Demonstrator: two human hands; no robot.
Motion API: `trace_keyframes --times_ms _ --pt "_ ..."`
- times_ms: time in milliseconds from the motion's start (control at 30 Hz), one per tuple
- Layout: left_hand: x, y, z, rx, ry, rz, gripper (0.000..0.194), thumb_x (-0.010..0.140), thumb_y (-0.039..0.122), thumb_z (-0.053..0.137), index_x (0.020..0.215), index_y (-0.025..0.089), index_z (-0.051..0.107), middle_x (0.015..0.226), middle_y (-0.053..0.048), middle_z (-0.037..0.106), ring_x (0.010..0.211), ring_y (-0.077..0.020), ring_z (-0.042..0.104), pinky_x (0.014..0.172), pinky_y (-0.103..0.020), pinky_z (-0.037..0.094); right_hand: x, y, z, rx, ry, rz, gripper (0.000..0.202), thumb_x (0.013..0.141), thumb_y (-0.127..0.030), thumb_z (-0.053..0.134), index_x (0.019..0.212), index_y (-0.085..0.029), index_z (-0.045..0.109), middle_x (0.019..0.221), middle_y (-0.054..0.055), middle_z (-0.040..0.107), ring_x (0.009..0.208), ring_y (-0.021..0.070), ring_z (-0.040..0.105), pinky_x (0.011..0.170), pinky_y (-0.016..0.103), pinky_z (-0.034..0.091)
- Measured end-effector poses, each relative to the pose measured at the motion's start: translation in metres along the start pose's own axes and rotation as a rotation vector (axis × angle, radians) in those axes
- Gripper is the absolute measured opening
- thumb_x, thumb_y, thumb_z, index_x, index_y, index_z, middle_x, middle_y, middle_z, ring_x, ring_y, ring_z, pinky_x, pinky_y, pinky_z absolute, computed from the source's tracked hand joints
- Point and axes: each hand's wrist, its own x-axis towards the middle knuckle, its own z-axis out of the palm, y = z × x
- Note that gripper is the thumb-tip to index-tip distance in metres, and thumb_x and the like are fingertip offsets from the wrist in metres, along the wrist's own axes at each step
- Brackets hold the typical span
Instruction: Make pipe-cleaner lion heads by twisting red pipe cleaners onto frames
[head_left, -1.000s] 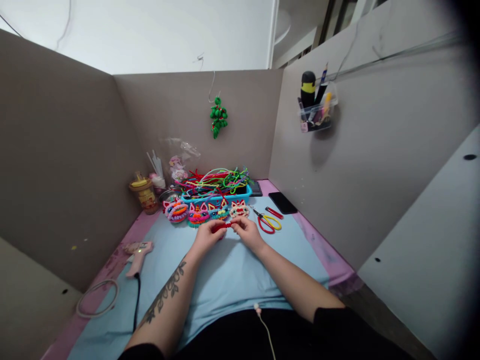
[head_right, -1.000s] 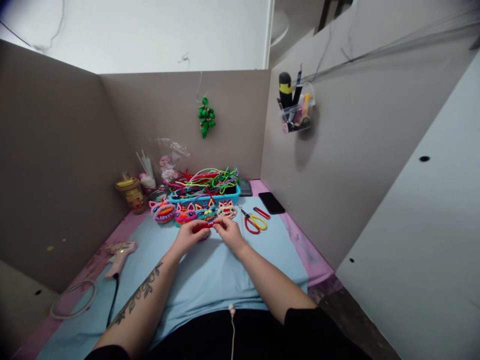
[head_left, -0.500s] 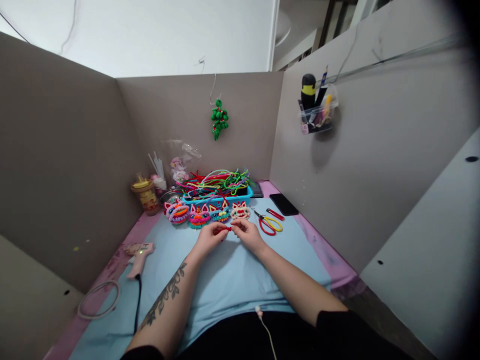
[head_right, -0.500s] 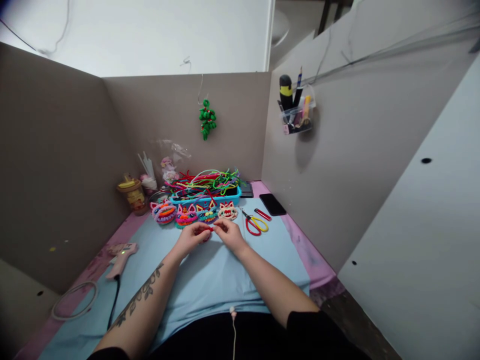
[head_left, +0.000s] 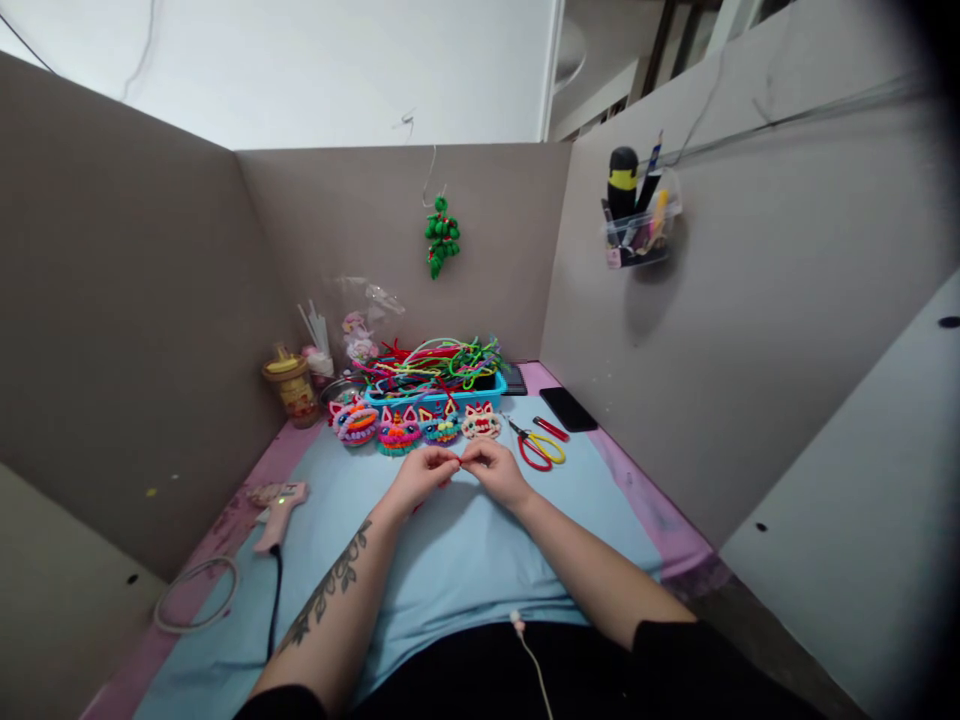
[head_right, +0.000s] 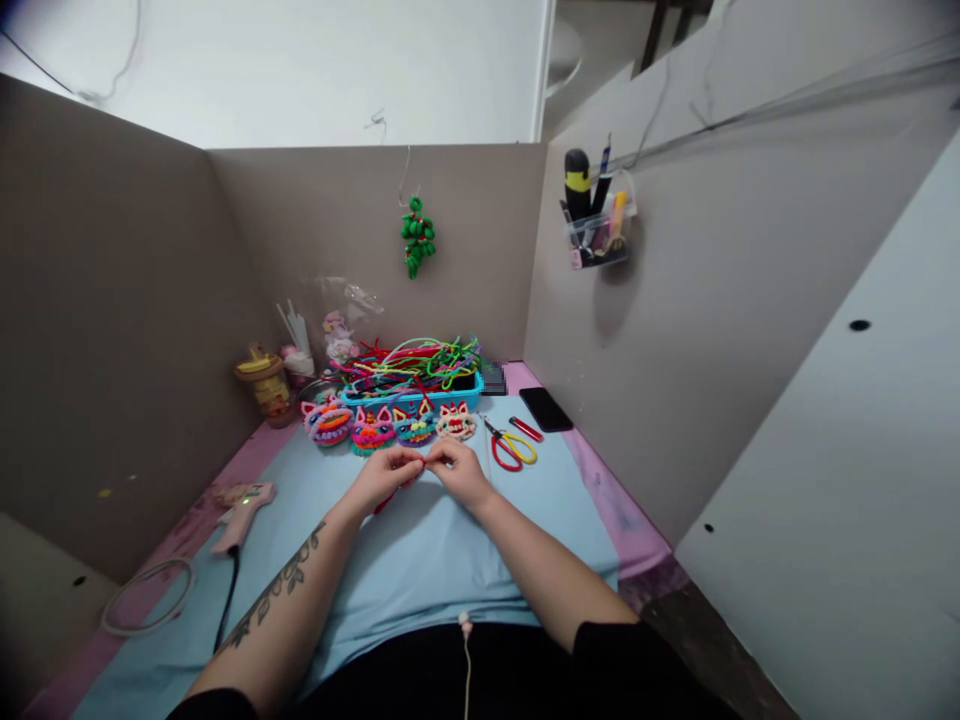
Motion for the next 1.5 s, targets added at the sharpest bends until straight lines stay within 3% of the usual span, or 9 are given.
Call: trace_keyframes --times_ms 133,267,567,967,1133,1267,1367,1433,1500 --pt "0.001 -0.002 0.000 -0.032 0.033 0.027 0.034 0.066 0.040 0.067 0.083 0.011 0.061 0.060 -0.001 0.059 0.051 -0.0098 0.050 0.050 -0.022 0.038 0.000 0.000 0.001 0.067 -0.006 0.138 0.015 0.073 -0.031 0.063 0.082 -0.019 0.066 0.080 0.004 0.062 0.073 0.0156 0.058 0.063 0.028 0.049" --pt "0.001 -0.003 -0.001 -0.045 0.049 0.039 0.033 0.068 0.039 0.066 0.084 0.011 0.061 0.063 -0.002 0.061 0.053 -0.0101 0.051 0.051 -0.022 0.039 -0.001 0.001 0.001 0.162 -0.030 0.296 0.021 0.075 -0.034 0.059 0.089 -0.019 0.066 0.069 0.001 0.063 0.060 0.0134 0.058 0.057 0.028 0.050" --pt "0.001 -0.004 0.000 -0.014 -0.016 0.034 0.032 0.069 0.040 0.065 0.082 0.011 0.062 0.058 0.001 0.056 0.051 -0.0092 0.048 0.051 -0.022 0.036 -0.001 0.001 0.001 0.157 -0.031 0.228 0.012 0.067 -0.027 0.068 0.075 -0.019 0.067 0.075 0.001 0.063 0.072 0.0148 0.058 0.068 0.028 0.048" --pt "-0.004 -0.001 -0.003 0.093 -0.113 -0.002 0.035 0.075 0.045 0.056 0.075 0.011 0.065 0.052 0.000 0.054 0.047 -0.0101 0.047 0.047 -0.021 0.032 0.000 -0.007 -0.009 0.133 -0.071 0.295 0.008 0.066 -0.021 0.063 0.072 -0.020 0.069 0.065 0.000 0.061 0.059 0.0129 0.056 0.057 0.028 0.047" --pt "-0.005 -0.003 -0.008 0.067 -0.134 -0.012 0.038 0.069 0.044 0.063 0.090 0.013 0.063 0.065 -0.002 0.061 0.048 -0.0093 0.048 0.046 -0.021 0.034 0.002 -0.001 -0.017 0.086 -0.041 0.295 0.009 0.068 -0.024 0.063 0.074 -0.020 0.067 0.065 0.000 0.061 0.058 0.0137 0.056 0.057 0.029 0.047" --pt "-0.002 -0.006 -0.014 0.021 -0.046 -0.032 0.043 0.069 0.043 0.064 0.097 0.012 0.061 0.065 -0.002 0.061 0.048 -0.0088 0.049 0.045 -0.019 0.036 0.006 0.007 -0.030 0.069 0.103 0.294 0.016 0.070 -0.032 0.063 0.079 -0.019 0.066 0.064 0.001 0.062 0.058 0.0139 0.055 0.056 0.029 0.047" --pt "0.002 -0.006 -0.021 -0.006 0.061 -0.003 0.038 0.070 0.043 0.064 0.090 0.010 0.063 0.063 -0.002 0.060 0.047 -0.0077 0.047 0.044 -0.019 0.036 0.008 0.013 -0.035 0.074 0.107 0.298 0.025 0.071 -0.038 0.063 0.085 -0.018 0.066 0.072 0.002 0.064 0.060 0.0136 0.055 0.057 0.028 0.047" --pt "0.004 -0.003 -0.028 -0.112 0.192 0.028 0.036 0.070 0.041 0.065 0.090 0.011 0.063 0.063 -0.001 0.060 0.046 -0.0068 0.047 0.043 -0.018 0.037 0.007 0.017 -0.035 0.094 0.093 0.299 0.031 0.073 -0.042 0.061 0.092 -0.017 0.065 0.080 0.005 0.066 0.062 0.0140 0.057 0.058 0.028 0.047" --pt "0.006 0.001 -0.041 -0.367 0.378 0.078 0.037 0.071 0.037 0.066 0.100 0.015 0.060 0.068 0.000 0.061 0.047 -0.0060 0.048 0.044 -0.017 0.039 0.007 0.019 -0.033 0.100 0.117 0.304 0.035 0.076 -0.046 0.057 0.094 -0.017 0.064 0.081 0.006 0.066 0.064 0.0149 0.057 0.058 0.029 0.047"
